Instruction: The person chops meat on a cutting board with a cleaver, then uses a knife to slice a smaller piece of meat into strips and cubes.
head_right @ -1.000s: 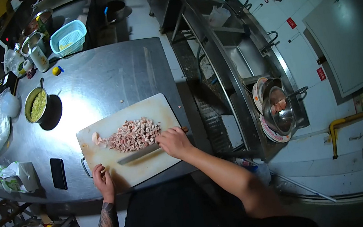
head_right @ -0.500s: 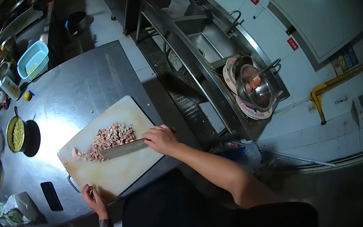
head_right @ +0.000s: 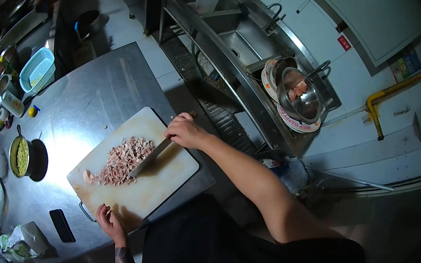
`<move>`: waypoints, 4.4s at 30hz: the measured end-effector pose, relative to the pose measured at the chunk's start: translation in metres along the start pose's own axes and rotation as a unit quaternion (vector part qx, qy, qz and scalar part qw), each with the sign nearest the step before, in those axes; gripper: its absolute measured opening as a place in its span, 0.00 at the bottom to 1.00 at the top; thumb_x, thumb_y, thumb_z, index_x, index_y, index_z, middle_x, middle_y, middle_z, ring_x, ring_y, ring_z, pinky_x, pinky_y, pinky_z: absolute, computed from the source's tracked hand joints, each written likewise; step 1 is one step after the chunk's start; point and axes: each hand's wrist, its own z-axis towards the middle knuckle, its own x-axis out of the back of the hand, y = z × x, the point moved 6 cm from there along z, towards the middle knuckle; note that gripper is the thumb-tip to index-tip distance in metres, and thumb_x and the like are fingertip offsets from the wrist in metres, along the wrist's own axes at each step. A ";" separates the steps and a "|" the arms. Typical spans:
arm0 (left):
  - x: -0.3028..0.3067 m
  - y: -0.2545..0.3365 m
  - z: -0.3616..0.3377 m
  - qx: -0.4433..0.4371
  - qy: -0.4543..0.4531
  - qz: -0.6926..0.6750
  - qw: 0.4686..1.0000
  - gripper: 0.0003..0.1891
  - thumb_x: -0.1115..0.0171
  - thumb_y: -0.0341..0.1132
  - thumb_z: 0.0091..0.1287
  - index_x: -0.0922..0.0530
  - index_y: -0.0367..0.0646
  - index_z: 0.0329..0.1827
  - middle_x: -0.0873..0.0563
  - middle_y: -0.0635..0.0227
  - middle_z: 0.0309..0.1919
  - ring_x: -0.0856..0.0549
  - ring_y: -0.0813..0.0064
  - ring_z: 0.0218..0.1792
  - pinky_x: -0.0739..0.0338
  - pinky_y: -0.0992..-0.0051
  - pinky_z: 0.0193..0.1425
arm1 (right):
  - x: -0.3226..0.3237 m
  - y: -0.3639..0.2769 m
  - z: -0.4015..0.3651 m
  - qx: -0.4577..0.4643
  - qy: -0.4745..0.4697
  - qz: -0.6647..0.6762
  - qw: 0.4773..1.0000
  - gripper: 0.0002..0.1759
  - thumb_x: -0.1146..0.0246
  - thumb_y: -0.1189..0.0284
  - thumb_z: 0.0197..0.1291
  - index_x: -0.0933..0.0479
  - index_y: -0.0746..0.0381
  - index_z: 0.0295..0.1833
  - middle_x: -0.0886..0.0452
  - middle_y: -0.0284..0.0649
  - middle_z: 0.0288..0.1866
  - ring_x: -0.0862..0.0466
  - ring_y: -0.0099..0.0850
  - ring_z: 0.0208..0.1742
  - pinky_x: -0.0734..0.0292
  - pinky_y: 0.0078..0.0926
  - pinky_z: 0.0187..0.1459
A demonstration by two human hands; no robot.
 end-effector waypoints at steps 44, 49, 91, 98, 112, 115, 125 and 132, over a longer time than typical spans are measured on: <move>0.041 0.042 0.016 -0.051 0.089 0.037 0.994 0.11 0.38 0.23 0.66 0.19 0.37 0.51 0.17 0.52 0.57 0.16 0.50 0.59 0.21 0.61 0.65 | -0.041 -0.057 -0.012 -0.108 0.027 -0.053 0.992 0.10 0.26 0.70 0.59 0.15 0.57 0.45 0.12 0.35 0.43 0.15 0.38 0.50 0.28 0.40 0.60; 0.031 0.019 -0.001 -0.026 0.087 0.048 0.995 0.12 0.38 0.22 0.66 0.18 0.35 0.52 0.17 0.54 0.59 0.16 0.55 0.59 0.19 0.62 0.63 | -0.029 -0.104 -0.007 0.018 -0.040 -0.048 0.998 0.07 0.28 0.72 0.53 0.13 0.58 0.38 0.12 0.41 0.41 0.13 0.44 0.46 0.18 0.44 0.50; 0.007 -0.046 -0.109 0.096 0.040 0.033 0.994 0.13 0.44 0.21 0.79 0.23 0.28 0.63 0.24 0.57 0.68 0.21 0.66 0.64 0.25 0.69 0.70 | 0.205 0.283 -0.373 -0.555 0.064 -0.231 0.796 0.28 0.27 0.62 0.60 0.16 0.64 0.64 0.26 0.56 0.73 0.19 0.54 0.67 0.24 0.43 0.70; 0.010 -0.046 -0.104 0.102 0.050 0.031 0.993 0.12 0.44 0.22 0.78 0.23 0.28 0.60 0.24 0.56 0.69 0.20 0.64 0.64 0.24 0.68 0.69 | 0.221 0.231 -0.331 -0.619 0.017 -0.224 0.752 0.19 0.24 0.55 0.57 0.12 0.59 0.43 0.12 0.50 0.49 0.11 0.51 0.51 0.17 0.48 0.56; 0.008 -0.029 -0.142 0.089 0.039 0.111 0.989 0.14 0.45 0.20 0.77 0.24 0.29 0.63 0.24 0.57 0.69 0.20 0.66 0.64 0.25 0.70 0.71 | 0.227 0.356 -0.307 -0.667 -0.145 0.134 0.718 0.26 0.25 0.52 0.64 0.20 0.62 0.55 0.11 0.38 0.39 0.12 0.41 0.39 0.17 0.38 0.45; 0.008 -0.036 -0.150 0.089 0.050 0.123 0.987 0.13 0.46 0.21 0.78 0.24 0.29 0.63 0.25 0.57 0.69 0.20 0.65 0.65 0.24 0.70 0.71 | 0.187 0.426 -0.307 -0.551 -0.019 0.108 0.827 0.21 0.34 0.55 0.74 0.20 0.59 0.60 0.13 0.34 0.44 0.14 0.36 0.40 0.19 0.39 0.39; 0.013 -0.022 -0.165 0.149 0.054 0.139 0.977 0.11 0.46 0.21 0.76 0.23 0.32 0.58 0.23 0.56 0.68 0.19 0.65 0.62 0.23 0.70 0.65 | 0.128 0.533 -0.377 -0.604 0.059 -0.020 0.795 0.12 0.40 0.70 0.77 0.25 0.53 0.62 0.15 0.43 0.49 0.15 0.34 0.43 0.19 0.39 0.39; 0.033 -0.042 -0.173 0.137 0.083 0.132 0.978 0.14 0.47 0.20 0.76 0.23 0.29 0.62 0.23 0.55 0.68 0.19 0.65 0.62 0.23 0.68 0.67 | 0.215 0.371 -0.297 -0.677 0.207 0.127 0.695 0.21 0.34 0.58 0.71 0.27 0.51 0.65 0.18 0.35 0.39 0.20 0.27 0.31 0.24 0.33 0.31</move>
